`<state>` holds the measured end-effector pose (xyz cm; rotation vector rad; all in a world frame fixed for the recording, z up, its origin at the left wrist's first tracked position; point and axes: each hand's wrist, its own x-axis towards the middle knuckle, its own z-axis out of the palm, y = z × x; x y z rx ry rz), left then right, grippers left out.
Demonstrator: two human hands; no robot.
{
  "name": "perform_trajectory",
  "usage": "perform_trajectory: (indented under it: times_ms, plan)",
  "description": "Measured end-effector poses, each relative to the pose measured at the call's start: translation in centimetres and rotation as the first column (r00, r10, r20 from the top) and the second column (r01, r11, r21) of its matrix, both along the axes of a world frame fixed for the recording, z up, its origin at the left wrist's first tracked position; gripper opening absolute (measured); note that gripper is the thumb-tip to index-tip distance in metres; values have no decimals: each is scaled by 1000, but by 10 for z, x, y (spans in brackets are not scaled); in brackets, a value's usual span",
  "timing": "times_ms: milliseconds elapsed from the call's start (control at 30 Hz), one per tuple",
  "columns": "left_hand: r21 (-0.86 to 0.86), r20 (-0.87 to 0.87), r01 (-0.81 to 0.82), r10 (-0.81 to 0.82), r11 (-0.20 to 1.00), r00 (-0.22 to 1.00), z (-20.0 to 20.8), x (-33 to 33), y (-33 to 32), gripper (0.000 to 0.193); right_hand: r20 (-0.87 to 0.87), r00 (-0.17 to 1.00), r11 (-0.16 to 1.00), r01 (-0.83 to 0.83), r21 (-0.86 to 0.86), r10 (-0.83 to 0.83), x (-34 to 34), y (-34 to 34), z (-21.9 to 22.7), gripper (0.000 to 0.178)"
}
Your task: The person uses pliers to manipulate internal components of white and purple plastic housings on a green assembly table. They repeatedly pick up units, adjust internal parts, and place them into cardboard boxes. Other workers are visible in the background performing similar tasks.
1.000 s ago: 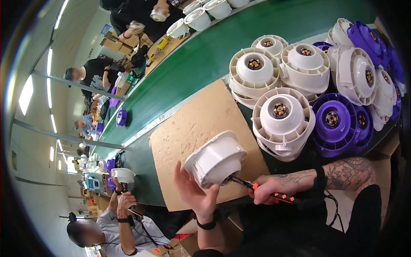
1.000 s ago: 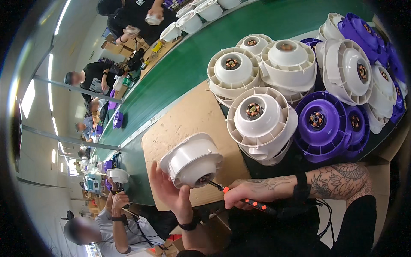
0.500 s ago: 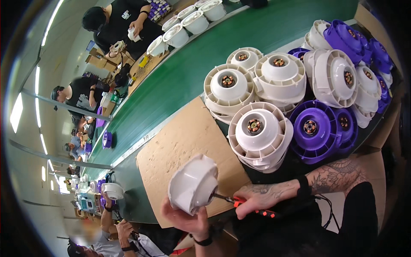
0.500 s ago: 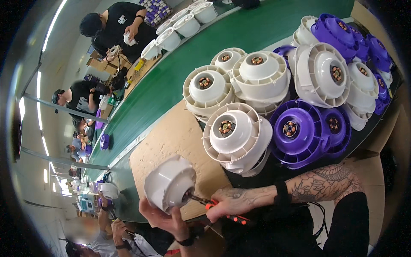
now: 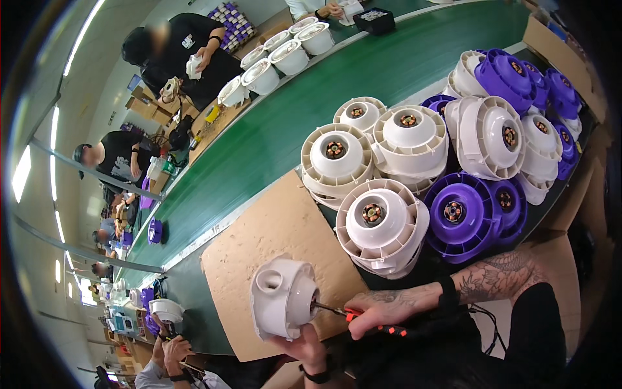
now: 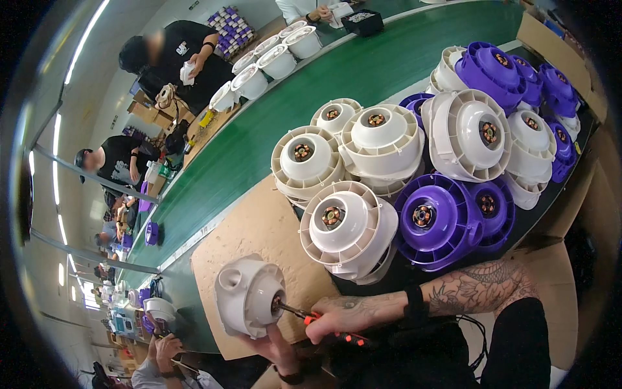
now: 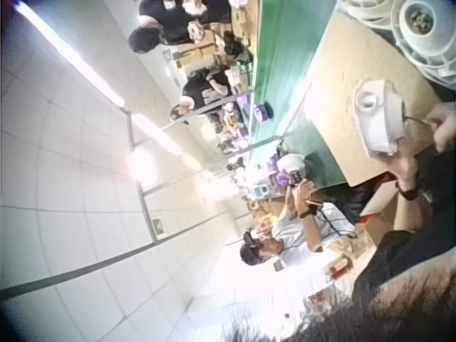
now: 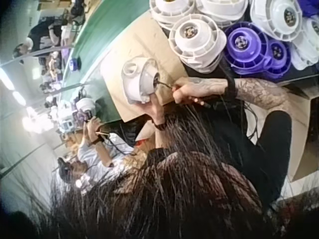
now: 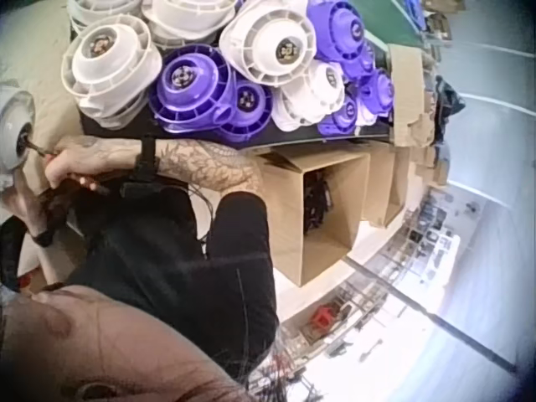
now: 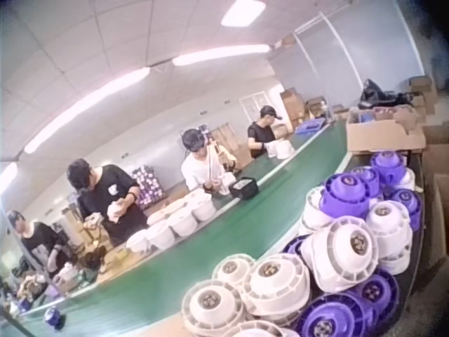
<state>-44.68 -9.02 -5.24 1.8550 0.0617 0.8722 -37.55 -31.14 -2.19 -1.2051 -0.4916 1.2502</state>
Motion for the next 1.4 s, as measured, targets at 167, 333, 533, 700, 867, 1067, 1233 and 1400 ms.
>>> perform_trajectory:
  times_ms: [167, 333, 533, 700, 867, 1067, 1233, 1400]
  plan:
    - [86, -56, 67, -63, 994, 996, 62, 6, 13, 100, 291, 957, 998, 16, -61, 2, -6, -2, 14, 48]
    - [106, 108, -180, 168, 978, 980, 25, 2, -2, 85, 64, 998, 1000, 15, 22, -16, -3, 3, -2, 42]
    - [-47, -2, -87, 87, 995, 996, -13, -7, -7, 81, -129, 992, 999, 19, 43, -13, -2, -2, 11, 38]
    - [81, 48, 145, -149, 986, 988, 52, 3, 2, 99, 275, 961, 994, 0, -109, 30, -1, -2, 17, 46]
    - [219, -74, -79, 97, 973, 993, 43, 1, 18, 88, 242, 970, 999, 41, -36, -31, -1, -10, 17, 41]
    - [-224, -43, -157, 151, 962, 988, -2, 4, -20, 94, -392, 910, 972, -47, 231, 138, -5, -3, -5, 34]
    - [-6, 129, 155, -153, 988, 980, 33, 11, 1, 97, 85, 996, 999, -35, -20, 37, -3, -7, 21, 41]
    - [168, 0, 13, -14, 986, 1000, 63, 17, 12, 94, 297, 952, 994, -45, -103, 74, -1, -8, 22, 47]
